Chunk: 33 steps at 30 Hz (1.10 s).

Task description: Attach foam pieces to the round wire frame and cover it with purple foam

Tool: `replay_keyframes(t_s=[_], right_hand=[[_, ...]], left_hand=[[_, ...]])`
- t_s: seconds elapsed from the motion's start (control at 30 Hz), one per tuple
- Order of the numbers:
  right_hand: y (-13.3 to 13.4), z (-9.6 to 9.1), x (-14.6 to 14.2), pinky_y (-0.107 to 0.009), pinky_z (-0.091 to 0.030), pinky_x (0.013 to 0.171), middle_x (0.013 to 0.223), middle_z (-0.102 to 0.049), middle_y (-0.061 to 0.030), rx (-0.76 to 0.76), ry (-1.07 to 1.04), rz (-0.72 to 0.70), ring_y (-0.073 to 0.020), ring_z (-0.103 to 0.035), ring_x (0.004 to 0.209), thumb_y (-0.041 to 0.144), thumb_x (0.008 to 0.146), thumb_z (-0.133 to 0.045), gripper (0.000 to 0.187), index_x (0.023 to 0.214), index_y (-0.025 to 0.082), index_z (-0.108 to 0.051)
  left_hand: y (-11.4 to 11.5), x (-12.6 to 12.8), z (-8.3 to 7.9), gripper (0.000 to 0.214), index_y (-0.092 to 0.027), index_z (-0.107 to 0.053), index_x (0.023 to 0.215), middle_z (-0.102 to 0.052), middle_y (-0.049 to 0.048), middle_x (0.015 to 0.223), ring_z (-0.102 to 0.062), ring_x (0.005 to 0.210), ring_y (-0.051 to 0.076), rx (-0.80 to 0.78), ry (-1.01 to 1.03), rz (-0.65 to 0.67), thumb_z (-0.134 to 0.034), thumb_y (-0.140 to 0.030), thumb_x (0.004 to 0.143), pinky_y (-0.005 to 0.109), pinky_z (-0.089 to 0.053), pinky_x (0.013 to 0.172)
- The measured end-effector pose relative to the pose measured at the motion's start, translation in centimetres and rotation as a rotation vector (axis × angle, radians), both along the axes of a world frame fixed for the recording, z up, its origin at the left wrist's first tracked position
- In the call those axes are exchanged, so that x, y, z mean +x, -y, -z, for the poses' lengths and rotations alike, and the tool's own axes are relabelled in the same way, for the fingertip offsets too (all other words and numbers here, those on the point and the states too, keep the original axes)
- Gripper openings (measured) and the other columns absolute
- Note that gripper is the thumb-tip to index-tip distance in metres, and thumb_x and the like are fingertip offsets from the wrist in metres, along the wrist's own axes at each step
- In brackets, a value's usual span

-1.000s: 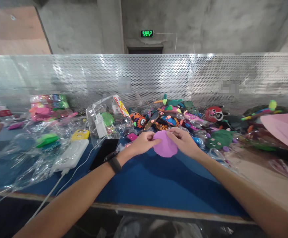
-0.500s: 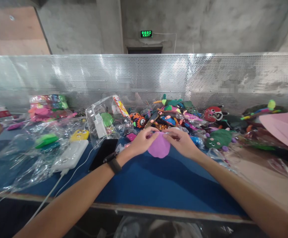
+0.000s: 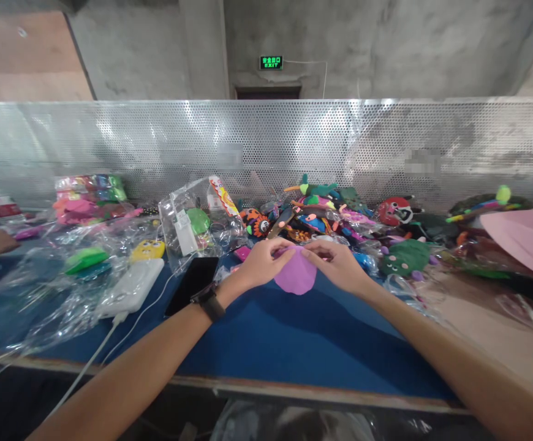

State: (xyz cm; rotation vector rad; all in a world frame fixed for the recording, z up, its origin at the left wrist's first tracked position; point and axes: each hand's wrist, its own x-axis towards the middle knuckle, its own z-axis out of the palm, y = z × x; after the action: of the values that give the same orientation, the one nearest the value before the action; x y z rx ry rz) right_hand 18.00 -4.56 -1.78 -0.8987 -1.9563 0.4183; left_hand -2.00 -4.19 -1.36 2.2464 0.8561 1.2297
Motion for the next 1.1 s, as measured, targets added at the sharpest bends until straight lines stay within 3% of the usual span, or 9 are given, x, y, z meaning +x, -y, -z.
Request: replay_keyframes(t_s=[0.27,0.6,0.9,1.1], right_hand=[[0.15,0.13,-0.35,-0.028,-0.049,0.066,0.084,-0.07,-0.0039,0.018,0.021,0.04,-0.0181,-0.064,0.077,0.046,0.086,-0.052,0.032,0.1,0.021,-0.067],[0.14,-0.17,-0.22,-0.027,-0.046,0.064,0.085,-0.069,-0.0044,0.047,0.076,0.013,-0.017,-0.06,0.076,0.046,0.089,-0.046,0.035,0.096,0.02,-0.068],[0.01,-0.22,-0.05,-0.023,-0.03,0.05,0.059,-0.047,0.0017,0.066,0.164,0.029,-0.0099,-0.041,0.055,0.049,0.09,-0.041,0.042,0.065,0.017,-0.053],[-0.02,-0.15,-0.01,-0.023,-0.029,0.05,0.058,-0.044,0.0022,0.028,0.122,-0.002,-0.0095,-0.039,0.055,0.05,0.088,-0.045,0.042,0.062,0.017,-0.048]], left_hand=[[-0.1,0.02,0.07,0.035,-0.016,-0.065,0.094,-0.067,0.0072,0.09,-0.061,0.08,0.017,0.001,-0.058,-0.02,-0.046,-0.044,0.088,0.029,-0.048,0.072],[-0.25,0.18,0.36,0.037,-0.015,-0.064,0.088,-0.065,0.0053,0.082,-0.058,0.074,0.015,0.002,-0.061,-0.052,-0.046,-0.047,0.087,0.026,-0.044,0.065],[-0.48,0.05,0.29,0.034,-0.015,-0.064,0.085,-0.064,0.0037,0.079,-0.057,0.072,0.014,-0.034,-0.044,-0.008,-0.048,-0.045,0.086,0.024,-0.043,0.063],[-0.74,-0.02,0.3,0.033,-0.015,-0.063,0.085,-0.065,0.0054,0.083,-0.059,0.078,0.016,-0.062,0.017,0.014,-0.049,-0.046,0.086,0.027,-0.045,0.068]])
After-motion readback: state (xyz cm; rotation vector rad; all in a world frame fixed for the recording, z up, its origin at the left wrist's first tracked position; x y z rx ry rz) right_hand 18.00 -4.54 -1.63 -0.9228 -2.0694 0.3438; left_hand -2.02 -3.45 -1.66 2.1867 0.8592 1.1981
